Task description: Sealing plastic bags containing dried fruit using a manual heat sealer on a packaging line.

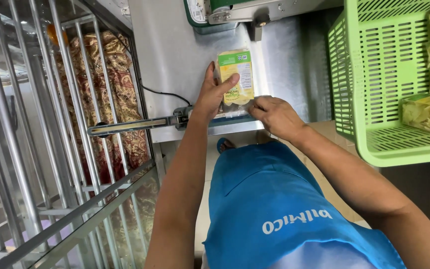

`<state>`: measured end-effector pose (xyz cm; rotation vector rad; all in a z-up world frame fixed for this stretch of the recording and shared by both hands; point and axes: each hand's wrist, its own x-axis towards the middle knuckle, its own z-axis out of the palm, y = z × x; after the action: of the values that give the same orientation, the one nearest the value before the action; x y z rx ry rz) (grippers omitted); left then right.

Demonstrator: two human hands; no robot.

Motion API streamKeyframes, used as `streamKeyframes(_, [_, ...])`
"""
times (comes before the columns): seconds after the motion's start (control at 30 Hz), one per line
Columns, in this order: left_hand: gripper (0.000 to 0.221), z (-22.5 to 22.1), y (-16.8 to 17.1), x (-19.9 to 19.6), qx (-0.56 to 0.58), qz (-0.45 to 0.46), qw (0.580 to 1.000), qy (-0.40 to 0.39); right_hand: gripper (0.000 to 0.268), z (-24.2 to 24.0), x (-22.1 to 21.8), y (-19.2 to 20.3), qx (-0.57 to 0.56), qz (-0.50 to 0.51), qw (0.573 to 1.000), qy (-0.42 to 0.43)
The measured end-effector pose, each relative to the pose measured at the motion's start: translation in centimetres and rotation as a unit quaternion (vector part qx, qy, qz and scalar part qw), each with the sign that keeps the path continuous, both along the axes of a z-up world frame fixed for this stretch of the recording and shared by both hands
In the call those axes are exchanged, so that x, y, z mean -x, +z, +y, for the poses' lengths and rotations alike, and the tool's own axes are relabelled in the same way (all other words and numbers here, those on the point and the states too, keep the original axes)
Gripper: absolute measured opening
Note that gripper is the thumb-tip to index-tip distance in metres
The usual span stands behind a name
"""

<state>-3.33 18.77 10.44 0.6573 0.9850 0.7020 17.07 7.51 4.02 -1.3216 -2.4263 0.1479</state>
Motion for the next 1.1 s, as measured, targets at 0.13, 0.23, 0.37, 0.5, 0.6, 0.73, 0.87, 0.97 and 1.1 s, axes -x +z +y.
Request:
streamKeyframes(0.13, [0.126, 0.1, -0.5, -0.1, 0.007, -0.001, 1.0, -0.001, 0.012, 0.2, 0.0, 0.5, 0.002, -0.004, 1.0, 0.005])
streamKeyframes(0.23, [0.119, 0.2, -3.2, -0.1, 0.003, -0.033, 0.999, 0.037, 0.015, 0.7, 0.1, 0.7, -0.008, 0.012, 1.0, -0.005])
streamKeyframes(0.37, [0.095, 0.6, -5.9, 0.0, -0.018, -0.113, 0.987, 0.115, 0.014, 1.3, 0.0, 1.7, -0.029, 0.005, 0.999, -0.039])
streamKeyframes(0.5, [0.082, 0.3, -2.9, 0.5, -0.128, -0.193, 0.963, 0.137, 0.03, 0.8, 0.6, 6.1, 0.046, 0.148, 0.98, -0.128])
streamKeyframes(0.6, [0.066, -0.9, 3.4, 1.6, -0.177, -0.194, 0.959, 0.108, 0.053, 0.5, 1.8, 10.8, 0.267, 0.309, 0.908, -0.096])
streamKeyframes(0.73, [0.091, -2.5, 7.3, 3.7, -0.203, -0.172, 0.954, 0.134, 0.042, -0.2, 3.1, 12.7, 0.266, 0.35, 0.898, -0.032])
streamKeyframes(0.87, [0.086, -5.1, 11.8, 8.7, -0.283, -0.104, 0.934, 0.19, 0.022, -0.4, 5.0, 13.1, 0.274, 0.4, 0.872, -0.071])
streamKeyframes(0.97, [0.098, -9.5, 17.2, 15.7, -0.354, -0.049, 0.91, 0.212, 0.012, -1.3, 7.0, 11.8, 0.314, 0.349, 0.875, -0.119])
streamKeyframes(1.1, [0.095, -16.5, 24.2, 24.2, -0.483, 0.102, 0.844, 0.21, 0.012, -1.7, 9.4, 10.5, 0.371, 0.288, 0.872, -0.139])
